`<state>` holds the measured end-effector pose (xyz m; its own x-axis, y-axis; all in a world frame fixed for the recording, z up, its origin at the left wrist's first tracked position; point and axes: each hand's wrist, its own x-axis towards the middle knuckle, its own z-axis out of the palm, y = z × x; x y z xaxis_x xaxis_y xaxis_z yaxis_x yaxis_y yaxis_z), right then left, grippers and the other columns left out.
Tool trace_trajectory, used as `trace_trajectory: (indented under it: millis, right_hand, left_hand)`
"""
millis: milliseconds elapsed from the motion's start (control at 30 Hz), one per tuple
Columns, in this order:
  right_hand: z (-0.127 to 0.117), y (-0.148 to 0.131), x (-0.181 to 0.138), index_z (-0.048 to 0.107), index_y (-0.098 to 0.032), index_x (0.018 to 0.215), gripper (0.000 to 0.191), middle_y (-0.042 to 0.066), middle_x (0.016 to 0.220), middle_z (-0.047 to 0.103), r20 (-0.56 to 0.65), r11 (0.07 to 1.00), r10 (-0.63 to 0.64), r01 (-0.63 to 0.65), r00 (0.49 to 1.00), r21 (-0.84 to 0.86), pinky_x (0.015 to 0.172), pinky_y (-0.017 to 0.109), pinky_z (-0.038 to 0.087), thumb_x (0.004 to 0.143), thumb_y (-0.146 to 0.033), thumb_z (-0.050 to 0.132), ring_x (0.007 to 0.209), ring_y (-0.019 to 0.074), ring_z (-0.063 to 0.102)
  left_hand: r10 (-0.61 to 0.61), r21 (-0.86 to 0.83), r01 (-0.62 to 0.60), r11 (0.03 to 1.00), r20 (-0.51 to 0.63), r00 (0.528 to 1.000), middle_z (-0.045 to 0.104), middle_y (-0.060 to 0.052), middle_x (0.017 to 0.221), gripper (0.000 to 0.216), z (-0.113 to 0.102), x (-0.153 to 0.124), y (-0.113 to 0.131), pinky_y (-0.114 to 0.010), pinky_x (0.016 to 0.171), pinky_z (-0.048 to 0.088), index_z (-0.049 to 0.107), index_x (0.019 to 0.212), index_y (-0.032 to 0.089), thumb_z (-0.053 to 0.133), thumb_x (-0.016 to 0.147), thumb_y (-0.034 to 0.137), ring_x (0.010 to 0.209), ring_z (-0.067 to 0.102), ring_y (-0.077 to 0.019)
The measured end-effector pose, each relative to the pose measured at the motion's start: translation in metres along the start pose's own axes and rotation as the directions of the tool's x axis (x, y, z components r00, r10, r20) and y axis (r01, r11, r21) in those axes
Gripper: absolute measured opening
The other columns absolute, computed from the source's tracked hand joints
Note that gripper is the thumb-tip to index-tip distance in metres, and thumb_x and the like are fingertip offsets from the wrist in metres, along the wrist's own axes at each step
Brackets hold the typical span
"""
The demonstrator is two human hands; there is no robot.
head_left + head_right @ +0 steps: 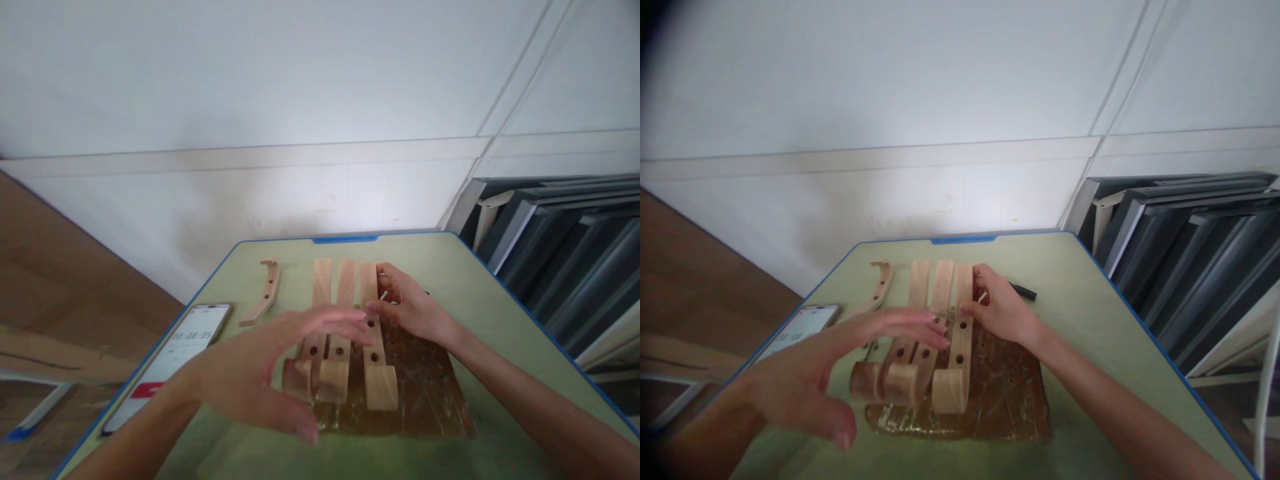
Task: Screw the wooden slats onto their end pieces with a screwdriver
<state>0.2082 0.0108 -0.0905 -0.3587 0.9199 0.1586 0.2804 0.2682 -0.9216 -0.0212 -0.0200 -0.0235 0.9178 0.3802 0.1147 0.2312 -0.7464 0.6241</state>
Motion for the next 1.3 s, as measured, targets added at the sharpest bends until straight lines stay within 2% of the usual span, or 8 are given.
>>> trace_trajectory:
  millis: [233,533,667,800,967,1100,1200,1300]
  right_hand:
    - [0.001,-0.007,-0.001,0.044,-0.016,0.109,0.037,0.008,0.106,0.061,-0.003,1.000,0.004,-0.004,1.000,-0.012,0.072,0.030,0.048,0.075,-0.015,0.056,0.093,0.0170,0.059]
    - [0.004,-0.007,0.000,0.044,-0.016,0.108,0.035,0.008,0.103,0.062,0.012,1.000,0.007,-0.007,1.000,0.007,0.074,0.031,0.049,0.076,-0.019,0.058,0.092,0.0174,0.060]
    - [0.007,-0.008,0.000,0.045,-0.016,0.109,0.036,0.008,0.100,0.062,0.035,1.000,0.000,0.000,0.999,0.005,0.074,0.031,0.050,0.077,-0.023,0.059,0.091,0.0171,0.061]
    - [0.012,-0.007,0.003,0.045,-0.017,0.112,0.038,0.008,0.100,0.062,0.042,0.999,-0.012,0.013,0.999,-0.029,0.074,0.031,0.051,0.077,-0.026,0.059,0.091,0.0171,0.061]
    - [0.005,-0.017,0.010,0.034,-0.019,0.124,0.066,0.015,0.115,0.050,-0.115,0.986,-0.056,0.037,0.992,-0.161,0.074,0.036,0.051,0.069,-0.033,0.068,0.099,0.0218,0.055]
    - [0.004,-0.056,0.028,0.037,-0.022,0.118,0.050,0.012,0.116,0.048,-0.256,0.936,-0.247,0.162,0.935,-0.311,0.085,0.044,0.042,0.075,-0.031,0.061,0.103,0.0225,0.048]
    - [0.028,-0.090,0.053,0.058,-0.019,0.086,0.009,0.004,0.088,0.059,0.032,0.885,-0.316,0.306,0.948,-0.350,0.080,0.036,0.044,0.081,-0.025,0.053,0.082,0.0158,0.054]
    - [0.069,-0.106,0.078,0.062,-0.017,0.076,0.008,0.000,0.078,0.061,0.423,0.863,-0.273,0.415,0.864,-0.290,0.073,0.028,0.048,0.077,-0.024,0.060,0.072,0.0113,0.056]
  left_hand:
    - [0.171,-0.027,-0.169,0.985,0.174,0.970,0.049,-0.012,0.134,0.062,0.004,0.012,-0.024,-0.046,0.112,0.013,0.044,0.126,0.016,0.058,0.074,0.046,0.129,0.039,-0.0234]
    - [0.194,0.053,-0.200,0.978,0.095,0.976,0.056,-0.011,0.127,0.055,0.006,0.002,-0.020,-0.039,0.109,0.026,0.050,0.121,0.012,0.050,0.077,0.045,0.122,0.049,-0.0188]
    - [0.147,0.048,-0.145,0.988,-0.027,0.989,0.055,-0.009,0.127,0.049,0.010,-0.004,-0.024,-0.039,0.109,0.024,0.049,0.121,0.010,0.039,0.084,0.039,0.122,0.048,-0.0173]
    - [0.214,0.020,-0.216,0.976,0.063,0.975,0.053,-0.010,0.130,0.054,0.010,-0.011,-0.028,-0.034,0.110,0.023,0.047,0.124,0.012,0.055,0.075,0.034,0.123,0.047,-0.0168]
    - [0.231,0.000,-0.231,0.973,0.006,0.973,0.056,-0.010,0.126,0.050,0.007,-0.022,-0.028,-0.032,0.109,0.024,0.051,0.119,0.010,0.057,0.074,0.031,0.121,0.049,-0.0164]
    - [0.212,0.005,-0.212,0.977,0.002,0.977,0.056,-0.008,0.128,0.051,0.012,-0.027,-0.029,-0.033,0.109,0.024,0.050,0.121,0.014,0.057,0.073,0.033,0.122,0.048,-0.0161]
    - [0.196,0.006,-0.196,0.981,-0.023,0.980,0.055,-0.008,0.129,0.050,0.016,-0.029,-0.028,-0.033,0.109,0.026,0.051,0.120,0.014,0.056,0.074,0.034,0.120,0.049,-0.0168]
    - [0.236,0.023,-0.236,0.971,-0.016,0.971,0.055,-0.009,0.128,0.044,0.018,-0.029,-0.024,-0.030,0.109,0.028,0.054,0.115,0.011,0.053,0.076,0.031,0.122,0.048,-0.0160]
